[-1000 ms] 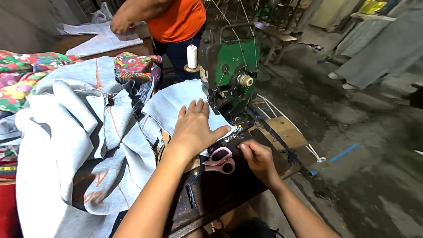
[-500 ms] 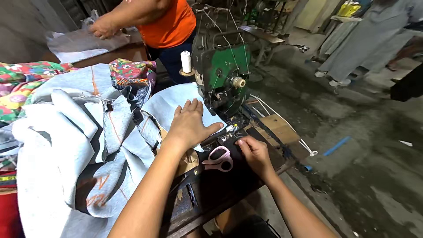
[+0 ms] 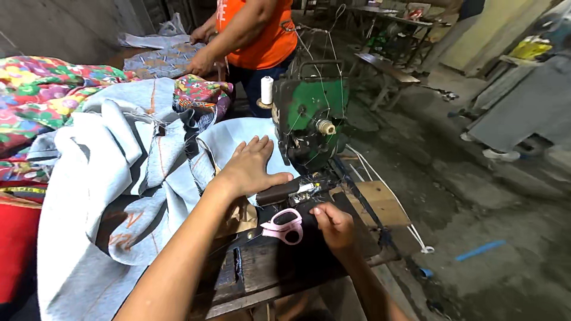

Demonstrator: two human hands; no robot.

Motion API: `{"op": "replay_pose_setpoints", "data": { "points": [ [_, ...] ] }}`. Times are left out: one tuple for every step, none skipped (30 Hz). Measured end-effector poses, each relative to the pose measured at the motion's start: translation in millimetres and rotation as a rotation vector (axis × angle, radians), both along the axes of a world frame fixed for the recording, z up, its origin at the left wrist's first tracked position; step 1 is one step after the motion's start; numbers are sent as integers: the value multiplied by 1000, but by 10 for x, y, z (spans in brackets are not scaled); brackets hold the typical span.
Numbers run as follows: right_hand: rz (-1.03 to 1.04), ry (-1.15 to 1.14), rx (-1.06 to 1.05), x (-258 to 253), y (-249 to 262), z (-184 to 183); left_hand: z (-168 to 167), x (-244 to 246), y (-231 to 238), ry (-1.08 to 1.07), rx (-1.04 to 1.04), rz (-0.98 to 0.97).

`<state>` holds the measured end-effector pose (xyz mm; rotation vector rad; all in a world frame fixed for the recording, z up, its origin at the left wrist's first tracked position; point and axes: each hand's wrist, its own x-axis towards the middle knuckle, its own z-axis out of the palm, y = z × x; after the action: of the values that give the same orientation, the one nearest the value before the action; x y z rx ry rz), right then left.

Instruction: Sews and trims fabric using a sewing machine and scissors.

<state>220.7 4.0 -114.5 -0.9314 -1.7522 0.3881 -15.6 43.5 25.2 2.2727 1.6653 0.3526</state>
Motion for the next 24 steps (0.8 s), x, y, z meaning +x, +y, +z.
{"op": "replay_pose_setpoints", "data": {
  "points": [
    [15,-2,-2,13,1,-2,6,11,-2,5,2,9],
    [27,2,-13,22,-9,-3,5,19,-7,11,2,17],
    [35,14,-24,25,-23,-11,1,21,-11,17,-3,20],
    [37,26,-32,23,-30,-17,1,16,-8,21,-7,18],
    [34,34,-37,18,-29,-9,10,7,6,21,-9,13],
    [30,37,-37,13,-23,4,25,-5,25,20,-11,5],
    [26,39,-36,6,-16,15,35,-20,46,18,-10,-3],
    [24,42,-38,-4,-15,19,36,-39,66,16,-11,-10],
    [20,46,-43,-15,-24,17,25,-58,87,14,-8,-17],
    [16,48,-49,-23,-36,15,0,-72,117,14,-2,-24],
    [16,50,-54,-24,-45,11,-23,-81,136,12,5,-30],
    [16,50,-59,-21,-47,10,-37,-88,145,10,12,-33],
    [19,48,-62,-18,-39,13,-36,-95,149,7,19,-35],
    [22,40,-66,-18,-27,24,-20,-105,156,5,21,-36],
    [23,30,-68,-18,-19,32,-11,-115,188,6,9,-37],
    [27,21,-71,-13,-19,35,-5,-123,213,6,-4,-44],
    [32,16,-73,-6,-26,33,5,-126,231,2,-22,-55],
    [36,14,-77,1,-35,30,5,-130,243,-5,-33,-62],
    [37,15,-84,4,-42,30,4,-136,253,-15,-35,-66],
    [36,19,-90,4,-41,33,11,-143,265,-20,-35,-71],
    [35,24,-94,0,-39,33,20,-150,282,-24,-30,-78],
    [32,32,-98,-5,-41,33,30,-154,297,-26,-30,-83],
    [28,35,-102,-8,-45,33,35,-156,309,-25,-32,-86],
    [26,36,-104,-8,-46,29,36,-155,318,-23,-35,-86]
  ]
}}
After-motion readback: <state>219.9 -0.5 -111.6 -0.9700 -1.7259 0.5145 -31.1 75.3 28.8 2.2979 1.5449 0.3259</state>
